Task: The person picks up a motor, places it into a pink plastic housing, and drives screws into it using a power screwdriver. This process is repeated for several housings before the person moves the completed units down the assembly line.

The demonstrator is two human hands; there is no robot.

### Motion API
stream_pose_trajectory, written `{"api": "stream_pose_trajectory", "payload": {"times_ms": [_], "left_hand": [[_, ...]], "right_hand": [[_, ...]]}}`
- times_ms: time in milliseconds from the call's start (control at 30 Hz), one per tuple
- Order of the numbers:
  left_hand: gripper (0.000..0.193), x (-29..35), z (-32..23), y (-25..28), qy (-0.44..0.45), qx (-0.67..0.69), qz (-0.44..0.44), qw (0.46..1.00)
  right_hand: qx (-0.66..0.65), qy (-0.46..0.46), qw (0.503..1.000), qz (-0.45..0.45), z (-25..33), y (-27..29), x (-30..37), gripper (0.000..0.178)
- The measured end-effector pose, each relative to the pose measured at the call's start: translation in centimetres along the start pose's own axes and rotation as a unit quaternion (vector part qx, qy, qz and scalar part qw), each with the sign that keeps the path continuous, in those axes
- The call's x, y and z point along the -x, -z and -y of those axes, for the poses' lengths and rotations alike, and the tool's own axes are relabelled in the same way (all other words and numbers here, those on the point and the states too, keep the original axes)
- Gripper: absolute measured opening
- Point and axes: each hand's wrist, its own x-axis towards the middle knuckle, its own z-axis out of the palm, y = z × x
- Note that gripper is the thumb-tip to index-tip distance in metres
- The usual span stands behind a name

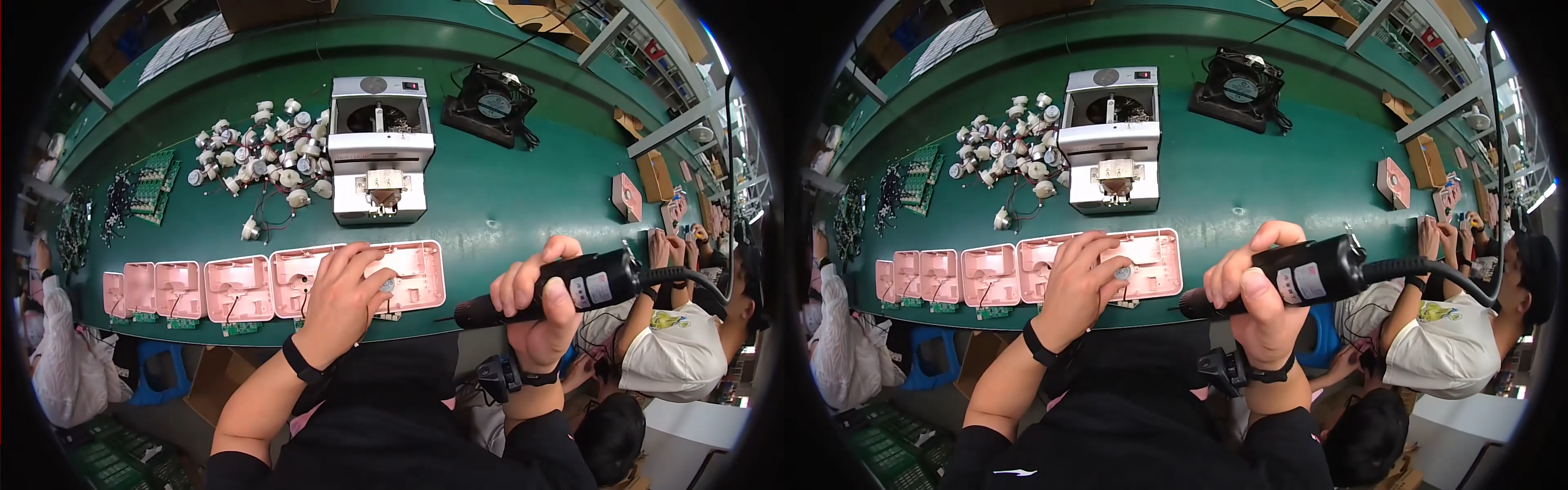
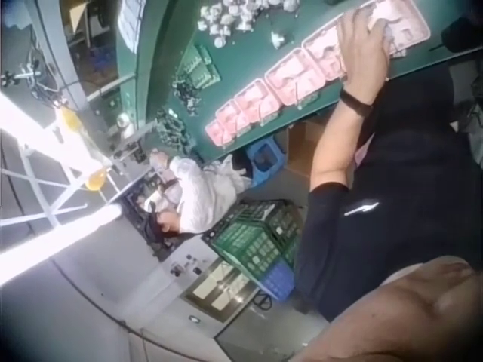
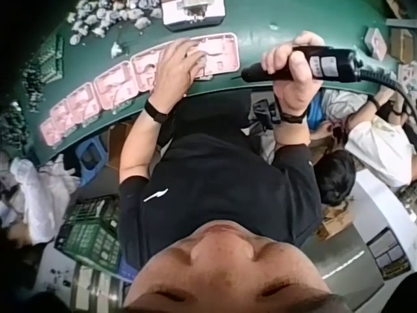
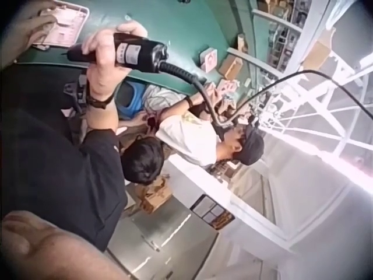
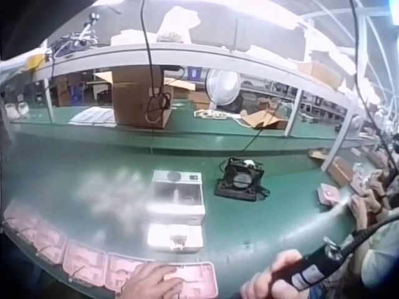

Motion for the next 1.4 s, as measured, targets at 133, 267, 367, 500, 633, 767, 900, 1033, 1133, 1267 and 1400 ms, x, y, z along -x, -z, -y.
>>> {"api": "stream_pose_trajectory", "payload": {"times_ms": [133, 267, 367, 500, 633, 767, 900, 1033, 1133, 1267, 1400], "left_hand": [[0.037, -0.1, 0.3, -0.3, -0.011, -0.016, 0.009, 1.0], [0.044, 0.0, 0.7, -0.6, 0.005, -0.013, 0.001, 1.0], [0.048, 0.1, 1.1, -1.0, 0.009, -0.015, -0.004, 1.0], [0.052, 0.4, 1.2, -1.0, 0.026, 0.013, -0.012, 0.999], [0.057, 0.3, 1.3, -0.8, 0.036, 0.029, -0.008, 0.999], [0.06, 0.3, 1.1, -0.8, 0.056, 0.051, 0.0, 0.997], [0.062, 0.4, 1.3, -0.8, 0.058, 0.045, -0.006, 0.997], [0.063, 0.7, 1.4, -0.8, 0.071, 0.049, -0.007, 0.996], [0.063, 0.5, 1.7, -0.9, 0.052, 0.056, -0.008, 0.997], [0.063, 0.4, 1.8, -1.0, 0.053, 0.056, -0.011, 0.997], [0.063, 0.3, 1.6, -0.8, 0.054, 0.051, -0.012, 0.997]], "right_hand": [[-0.037, 0.05, 0.997, 0.046, 1.1, -0.7, -1.2, 0.041], [-0.03, 0.126, 0.989, 0.074, 1.2, -2.9, -3.7, 0.042], [0.004, 0.157, 0.983, 0.09, 0.0, -4.7, -6.0, 0.038], [0.048, 0.156, 0.983, 0.085, -1.6, -7.3, -8.7, 0.029], [0.085, 0.156, 0.98, 0.089, -3.0, -8.7, -11.1, 0.018], [0.113, 0.157, 0.977, 0.087, -4.7, -8.7, -12.8, 0.012], [0.117, 0.117, 0.983, 0.08, -4.5, -9.2, -12.1, 0.01], [0.079, 0.058, 0.993, 0.06, -3.2, -8.2, -8.4, 0.017], [0.056, 0.066, 0.99, 0.11, -2.4, -6.5, -5.2, 0.027], [0.077, 0.039, 0.99, 0.109, -3.7, -6.2, -2.1, 0.037], [0.096, 0.049, 0.988, 0.114, -5.4, -5.7, -1.6, 0.043]]}}
